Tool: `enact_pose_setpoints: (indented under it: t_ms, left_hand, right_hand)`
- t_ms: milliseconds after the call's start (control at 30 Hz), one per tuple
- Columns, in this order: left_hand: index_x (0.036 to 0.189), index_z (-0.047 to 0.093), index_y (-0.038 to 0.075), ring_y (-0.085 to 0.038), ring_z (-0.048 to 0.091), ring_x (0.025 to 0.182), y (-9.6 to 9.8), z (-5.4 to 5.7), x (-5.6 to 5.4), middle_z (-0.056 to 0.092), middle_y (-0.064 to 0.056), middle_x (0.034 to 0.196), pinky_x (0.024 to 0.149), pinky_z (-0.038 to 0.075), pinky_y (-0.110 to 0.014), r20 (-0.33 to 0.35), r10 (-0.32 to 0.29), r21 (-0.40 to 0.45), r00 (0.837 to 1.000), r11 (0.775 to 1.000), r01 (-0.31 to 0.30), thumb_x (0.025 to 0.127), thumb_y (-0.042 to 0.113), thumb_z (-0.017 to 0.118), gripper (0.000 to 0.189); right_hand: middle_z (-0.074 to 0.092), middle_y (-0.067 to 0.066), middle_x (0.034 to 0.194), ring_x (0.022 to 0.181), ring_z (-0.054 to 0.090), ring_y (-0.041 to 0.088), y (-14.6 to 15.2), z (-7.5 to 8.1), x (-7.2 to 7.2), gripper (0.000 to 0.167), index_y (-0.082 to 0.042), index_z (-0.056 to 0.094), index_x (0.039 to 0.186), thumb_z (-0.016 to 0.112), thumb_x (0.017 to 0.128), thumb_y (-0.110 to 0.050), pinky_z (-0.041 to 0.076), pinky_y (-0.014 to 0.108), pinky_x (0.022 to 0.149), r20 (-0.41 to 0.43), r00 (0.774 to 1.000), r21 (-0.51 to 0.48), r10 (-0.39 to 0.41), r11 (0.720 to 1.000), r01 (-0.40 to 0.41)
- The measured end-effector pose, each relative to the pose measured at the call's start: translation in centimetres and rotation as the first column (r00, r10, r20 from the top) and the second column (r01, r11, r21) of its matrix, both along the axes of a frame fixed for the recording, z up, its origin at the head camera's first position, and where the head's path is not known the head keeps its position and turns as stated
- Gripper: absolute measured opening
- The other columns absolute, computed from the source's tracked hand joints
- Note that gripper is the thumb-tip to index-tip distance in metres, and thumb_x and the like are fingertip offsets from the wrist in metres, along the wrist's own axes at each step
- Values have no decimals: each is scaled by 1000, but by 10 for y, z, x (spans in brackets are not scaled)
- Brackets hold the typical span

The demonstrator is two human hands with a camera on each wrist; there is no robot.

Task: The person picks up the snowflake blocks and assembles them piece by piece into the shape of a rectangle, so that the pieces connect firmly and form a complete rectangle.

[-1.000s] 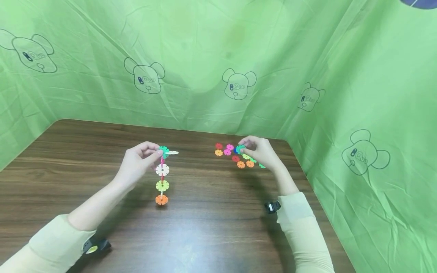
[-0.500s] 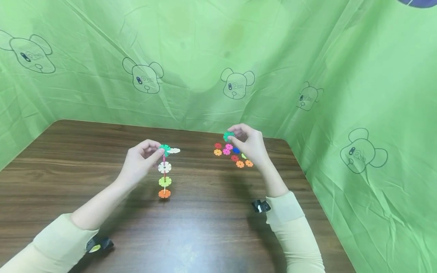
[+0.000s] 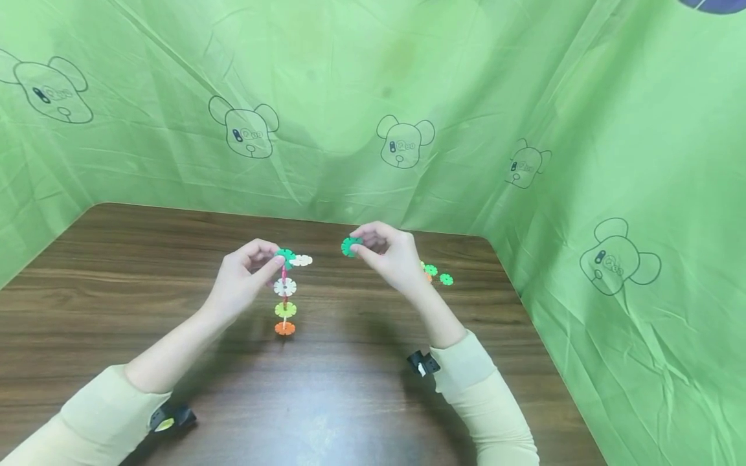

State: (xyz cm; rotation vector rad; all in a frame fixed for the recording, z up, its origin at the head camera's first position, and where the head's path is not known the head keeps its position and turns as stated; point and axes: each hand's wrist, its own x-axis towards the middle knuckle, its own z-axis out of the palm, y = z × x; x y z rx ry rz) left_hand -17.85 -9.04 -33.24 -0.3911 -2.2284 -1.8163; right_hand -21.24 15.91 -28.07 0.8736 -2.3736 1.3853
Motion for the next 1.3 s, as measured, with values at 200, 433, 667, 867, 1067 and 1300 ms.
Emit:
enact_pose_setpoints:
  t_ms: [200, 433, 667, 867, 1067, 1300]
  left_hand:
    - [100, 61, 1, -24, 59, 62, -2, -21, -13, 66, -17, 85, 54, 51, -23, -10, -9, 33, 1000, 999, 10, 91, 9, 63, 12]
    - [98, 61, 5, -26, 59, 62, -2, -22, -11, 65, -12, 81, 55, 51, -24, -33, -16, 35, 999, 999, 17, 90, 14, 64, 13]
    - [97, 60, -4, -16, 56, 59, 3, 3, 7, 64, -19, 81, 55, 49, -20, -26, -12, 15, 1000, 1000, 13, 90, 1, 61, 9]
    - [98, 65, -1, -9, 56, 63, 1, -10, 0, 67, -18, 83, 59, 48, -19, -34, -4, 24, 999, 1000, 5, 88, 7, 66, 13]
    - [95, 70, 3, -11, 58, 62, -1, -21, -8, 69, -15, 79, 56, 47, -20, -31, -28, 24, 999, 999, 28, 86, 17, 70, 16]
    - [92, 71, 3, -8, 52, 56, 0, -21, -7, 67, -11, 72, 51, 43, -19, -93, -9, 10, 996, 1000, 10, 86, 15, 70, 13]
  right_hand:
    - [69, 15, 76, 67, 65, 29, -14, -11, 4, 16, 2, 66, 96, 72, 80, 2, 50, 29, 55, -18, 999, 2, 38, 999, -38]
    - [70, 3, 78, 68, 66, 18, -20, -36, -10, 16, -9, 68, 96, 74, 82, -10, 49, 29, 53, -29, 995, -7, 93, 996, -93]
    - [70, 1, 79, 69, 66, 18, -25, -39, -8, 17, -10, 67, 96, 74, 82, -13, 50, 25, 57, -48, 993, -1, 103, 995, -104]
    - [70, 12, 78, 67, 67, 26, -33, -27, 8, 16, 0, 65, 94, 72, 80, 1, 52, 27, 59, -61, 993, 3, 98, 995, -98]
    - [70, 16, 77, 65, 68, 29, -38, -15, 19, 14, 5, 65, 91, 72, 78, 6, 52, 30, 56, -87, 992, 0, 95, 995, -95]
    - [69, 16, 73, 62, 67, 27, -39, -16, 20, 13, 6, 66, 87, 73, 77, 7, 50, 24, 52, -105, 991, -9, 83, 996, -84]
